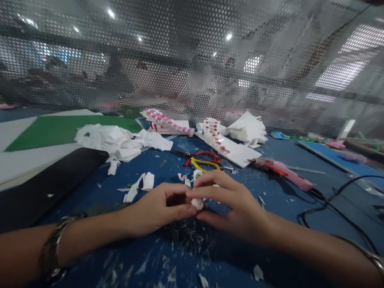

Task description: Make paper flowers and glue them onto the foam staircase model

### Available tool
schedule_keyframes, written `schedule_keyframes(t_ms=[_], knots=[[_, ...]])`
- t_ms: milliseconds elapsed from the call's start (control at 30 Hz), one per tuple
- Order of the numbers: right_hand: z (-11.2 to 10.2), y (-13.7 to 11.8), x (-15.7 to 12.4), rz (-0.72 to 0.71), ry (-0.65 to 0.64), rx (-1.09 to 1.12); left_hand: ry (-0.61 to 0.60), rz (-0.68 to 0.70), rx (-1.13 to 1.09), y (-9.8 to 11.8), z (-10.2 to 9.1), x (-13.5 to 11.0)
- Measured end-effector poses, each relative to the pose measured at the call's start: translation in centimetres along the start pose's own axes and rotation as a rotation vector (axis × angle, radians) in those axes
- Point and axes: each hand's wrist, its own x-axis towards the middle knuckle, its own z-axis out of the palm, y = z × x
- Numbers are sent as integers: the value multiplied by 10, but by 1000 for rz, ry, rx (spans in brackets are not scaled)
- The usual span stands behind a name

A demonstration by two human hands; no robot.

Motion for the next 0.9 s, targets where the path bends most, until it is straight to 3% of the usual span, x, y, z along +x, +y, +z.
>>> schedule_keyframes(t_ms=[400,533,633,767,833,900], knots=[[-4,-8,1,-38,-71,-18,-63,-22,-56,6,4,2],[-29,-6,1,24,-186,-107,-61,-37,-6,9,4,1],[-70,15,-19,218,-225,-367,-41,-46,84,10,4,1],[-123,53,-74,632,-49,-819,-38,-36,134,10,5,0],[-136,66,-97,861,-50,-755,-43,-29,141,9,5,0],[-137,72,-109,985,-109,-677,-45,-39,162,8,5,1]])
